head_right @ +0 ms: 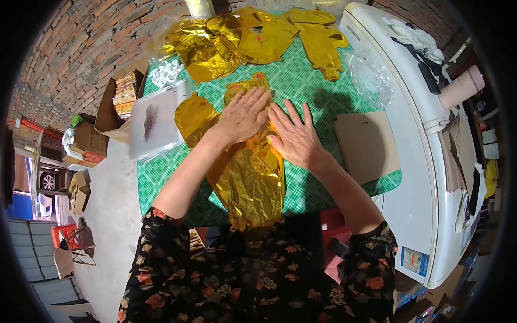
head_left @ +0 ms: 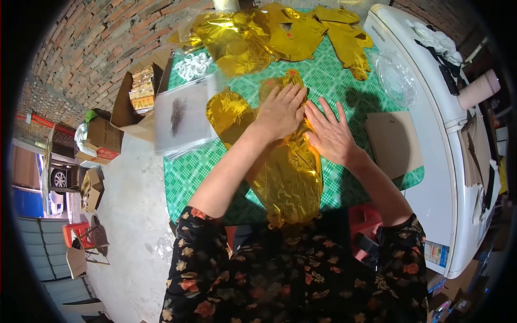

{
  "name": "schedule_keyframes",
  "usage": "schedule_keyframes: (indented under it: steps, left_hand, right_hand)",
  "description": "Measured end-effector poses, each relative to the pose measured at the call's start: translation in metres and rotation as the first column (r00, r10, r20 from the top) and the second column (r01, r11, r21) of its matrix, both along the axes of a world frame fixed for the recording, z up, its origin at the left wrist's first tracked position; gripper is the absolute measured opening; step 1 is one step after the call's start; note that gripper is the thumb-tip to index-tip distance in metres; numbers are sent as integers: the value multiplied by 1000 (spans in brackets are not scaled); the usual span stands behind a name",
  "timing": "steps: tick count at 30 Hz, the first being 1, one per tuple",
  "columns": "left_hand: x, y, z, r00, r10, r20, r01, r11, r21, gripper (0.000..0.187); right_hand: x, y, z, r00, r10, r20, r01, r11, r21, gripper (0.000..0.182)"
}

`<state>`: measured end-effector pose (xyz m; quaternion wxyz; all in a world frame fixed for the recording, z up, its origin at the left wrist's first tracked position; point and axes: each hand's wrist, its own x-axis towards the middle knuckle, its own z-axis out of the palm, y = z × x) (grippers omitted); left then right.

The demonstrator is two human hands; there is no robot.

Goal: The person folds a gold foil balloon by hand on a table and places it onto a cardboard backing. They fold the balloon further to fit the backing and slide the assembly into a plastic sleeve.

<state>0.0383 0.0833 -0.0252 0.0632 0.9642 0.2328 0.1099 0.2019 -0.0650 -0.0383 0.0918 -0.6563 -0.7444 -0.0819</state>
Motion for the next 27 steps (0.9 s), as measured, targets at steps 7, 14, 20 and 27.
schedule_keyframes:
  steps: [7,14,20,27]
  left_hand:
    - [-10,5,-23,1000,8,28,-11,993,115,61]
    - [-11,5,-28,999,11,47,-19,986,166,61]
    - [-10,7,-28,999,21,43,-27,987,160,61]
    - [-10,6,-30,999,18,33,-24,982,187,59]
  right_hand:
    - [0,-1,0,1000,13,-5,-13,1000,26,67]
    - [2,-1,1,995,84,58,-90,989,114,63]
    - [-11,-40,16,988,155,-2,-155,988,11,64]
    - [-45,-117,28,967,191,-166,-229,939,-255,72]
